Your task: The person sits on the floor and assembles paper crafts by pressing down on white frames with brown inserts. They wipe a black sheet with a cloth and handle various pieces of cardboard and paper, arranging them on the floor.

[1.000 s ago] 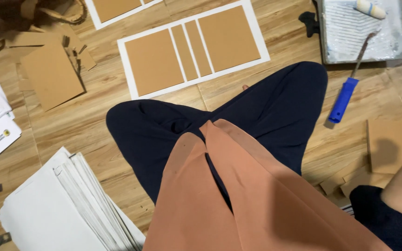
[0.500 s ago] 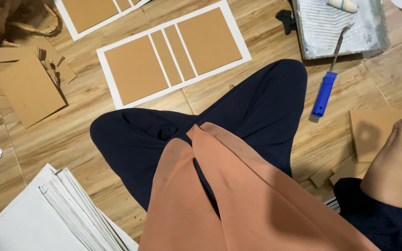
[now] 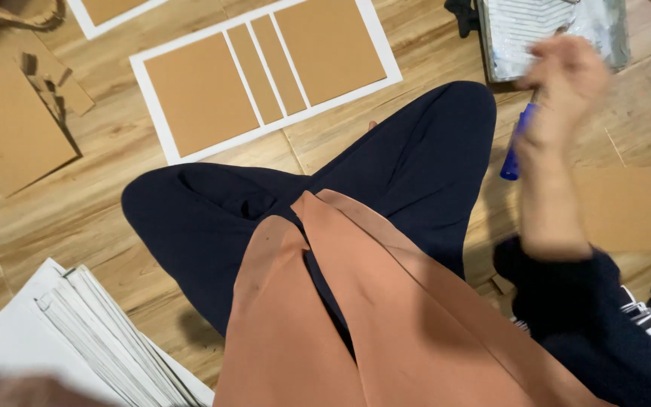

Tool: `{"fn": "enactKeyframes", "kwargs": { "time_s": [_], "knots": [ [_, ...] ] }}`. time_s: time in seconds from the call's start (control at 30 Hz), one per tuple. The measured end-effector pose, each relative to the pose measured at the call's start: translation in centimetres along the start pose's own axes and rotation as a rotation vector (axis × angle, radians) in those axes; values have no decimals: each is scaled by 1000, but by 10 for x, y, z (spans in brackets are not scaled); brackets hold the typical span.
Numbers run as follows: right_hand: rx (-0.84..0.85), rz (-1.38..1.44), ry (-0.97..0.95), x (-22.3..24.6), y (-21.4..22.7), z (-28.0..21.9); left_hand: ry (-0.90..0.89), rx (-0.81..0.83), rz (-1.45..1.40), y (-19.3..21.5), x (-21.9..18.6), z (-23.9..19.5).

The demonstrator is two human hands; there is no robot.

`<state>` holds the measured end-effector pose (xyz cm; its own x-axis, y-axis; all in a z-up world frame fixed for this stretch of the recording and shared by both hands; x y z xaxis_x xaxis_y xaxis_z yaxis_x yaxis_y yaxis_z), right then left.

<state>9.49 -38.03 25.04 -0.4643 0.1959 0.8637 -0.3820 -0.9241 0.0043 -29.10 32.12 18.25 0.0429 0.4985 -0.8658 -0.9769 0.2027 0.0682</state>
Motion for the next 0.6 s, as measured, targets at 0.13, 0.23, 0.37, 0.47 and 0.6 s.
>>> {"fn": "enactKeyframes", "kwargs": {
  "time_s": [0.13, 0.23, 0.37, 0.47, 0.6],
  "knots": [
    [226, 175, -214, -80, -108, 9, 49, 214, 123, -168, -55, -62],
    [418, 23, -283, -126, -173, 11, -31, 632, 163, -297, -72, -108],
    [660, -616, -326, -228, -207, 6, -369, 994, 58, -409, -80, -173],
    [738, -734, -419, -276, -205, -9, -423, 1091, 230, -453, -54, -205],
    [765, -809, -545, -285, -189, -25, -515, 1162, 366, -489, -36, -232]
  ]
}}
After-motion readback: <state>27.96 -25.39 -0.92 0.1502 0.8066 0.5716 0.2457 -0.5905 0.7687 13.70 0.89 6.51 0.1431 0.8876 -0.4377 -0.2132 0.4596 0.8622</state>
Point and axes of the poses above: each hand's wrist, its own z-axis towards the middle knuckle, its own y-axis out of the back of the hand, x = y × z, the point moved 10 cm from there along z, towards the middle knuckle
